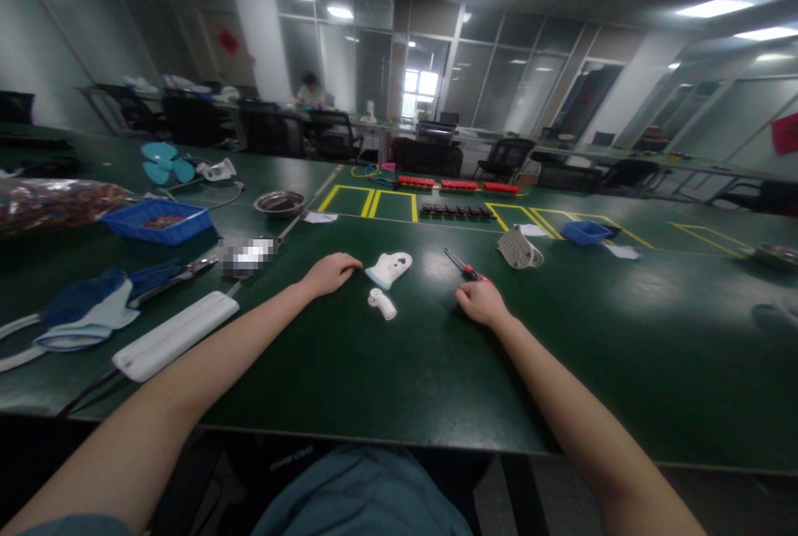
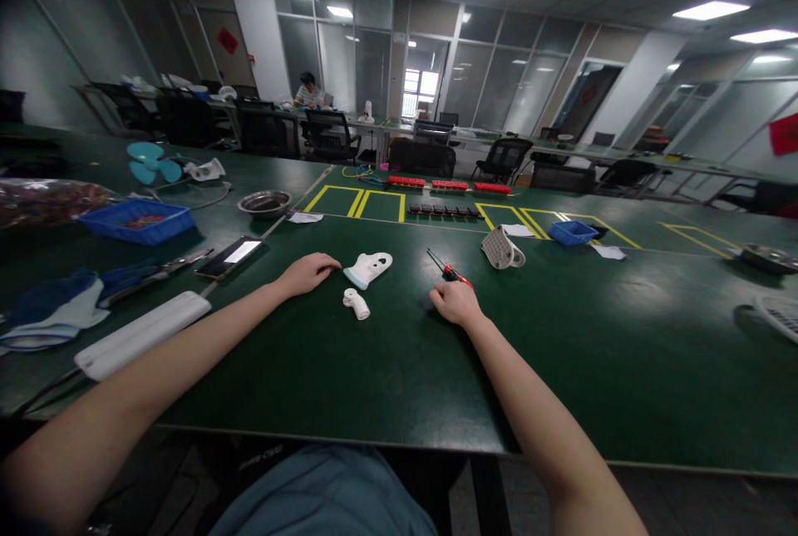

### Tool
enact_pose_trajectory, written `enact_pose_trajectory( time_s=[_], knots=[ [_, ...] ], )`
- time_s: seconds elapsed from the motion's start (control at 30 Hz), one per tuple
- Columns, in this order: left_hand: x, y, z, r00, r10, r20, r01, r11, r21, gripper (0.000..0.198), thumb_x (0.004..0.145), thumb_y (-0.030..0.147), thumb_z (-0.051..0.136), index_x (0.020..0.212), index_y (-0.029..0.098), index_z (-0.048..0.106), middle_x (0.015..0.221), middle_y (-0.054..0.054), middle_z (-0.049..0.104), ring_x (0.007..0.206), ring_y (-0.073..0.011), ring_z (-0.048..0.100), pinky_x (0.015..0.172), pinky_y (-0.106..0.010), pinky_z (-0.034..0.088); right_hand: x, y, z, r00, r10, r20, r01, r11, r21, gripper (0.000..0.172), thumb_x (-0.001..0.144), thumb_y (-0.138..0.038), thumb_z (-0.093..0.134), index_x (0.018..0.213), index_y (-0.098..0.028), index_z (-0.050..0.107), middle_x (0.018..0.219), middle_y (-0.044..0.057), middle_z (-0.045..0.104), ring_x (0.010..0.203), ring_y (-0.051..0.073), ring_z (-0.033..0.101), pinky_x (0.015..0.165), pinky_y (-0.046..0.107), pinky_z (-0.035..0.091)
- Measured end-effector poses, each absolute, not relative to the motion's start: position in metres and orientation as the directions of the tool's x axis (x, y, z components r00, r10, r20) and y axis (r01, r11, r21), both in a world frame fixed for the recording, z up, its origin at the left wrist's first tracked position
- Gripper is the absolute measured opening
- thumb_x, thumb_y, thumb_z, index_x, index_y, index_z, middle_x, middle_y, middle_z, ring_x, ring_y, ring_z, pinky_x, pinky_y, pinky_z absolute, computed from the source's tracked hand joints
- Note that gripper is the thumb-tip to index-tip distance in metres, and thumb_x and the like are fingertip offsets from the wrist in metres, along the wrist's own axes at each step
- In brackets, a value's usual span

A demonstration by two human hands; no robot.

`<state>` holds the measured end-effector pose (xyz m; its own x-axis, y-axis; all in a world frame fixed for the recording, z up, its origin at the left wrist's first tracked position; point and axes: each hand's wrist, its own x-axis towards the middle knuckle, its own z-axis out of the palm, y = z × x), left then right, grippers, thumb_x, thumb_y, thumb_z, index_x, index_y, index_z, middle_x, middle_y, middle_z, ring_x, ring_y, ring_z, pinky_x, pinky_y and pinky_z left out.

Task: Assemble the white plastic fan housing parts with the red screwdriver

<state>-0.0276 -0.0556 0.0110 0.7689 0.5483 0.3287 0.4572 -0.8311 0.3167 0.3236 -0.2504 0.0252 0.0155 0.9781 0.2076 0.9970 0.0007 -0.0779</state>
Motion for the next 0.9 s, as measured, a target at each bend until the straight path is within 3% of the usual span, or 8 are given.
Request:
enact_pose_trajectory(
  time_s=[0.43,0.9],
  knots=[
    [-0.0278,-0.058,0.013,0.769,0.546,0.332,0.458,-0.833,0.309,0.031,0.091,0.026,0.043,0.111,0.024,0.067,0.113,-0.004,0.067,0.105,-0.022,0.06,0.092,-0.039,0.049,0.3272,-0.2505,0.0232,0.014,0.976,0.219,0.995,0.008,-0.099,0.05,0.096,-0.034,0.029,0.058,-0.018,0.057,0.064,0.005,0.063,0.06,0.016,0.053,0.06,0.026,0.032],
    [-0.0285,-0.061,0.0156,0.751,0.568,0.337,0.47,-0.818,0.332,0.031,0.091,0.028,0.043,0.11,0.025,0.067,0.112,-0.004,0.068,0.103,-0.0222,0.061,0.09,-0.039,0.05,0.3262,-0.2506,0.0249,-0.04,0.98,0.197,0.991,0.064,-0.118,0.029,0.088,-0.029,0.04,0.065,-0.02,0.055,0.069,0.003,0.062,0.067,0.015,0.055,0.062,0.024,0.033]
  ],
)
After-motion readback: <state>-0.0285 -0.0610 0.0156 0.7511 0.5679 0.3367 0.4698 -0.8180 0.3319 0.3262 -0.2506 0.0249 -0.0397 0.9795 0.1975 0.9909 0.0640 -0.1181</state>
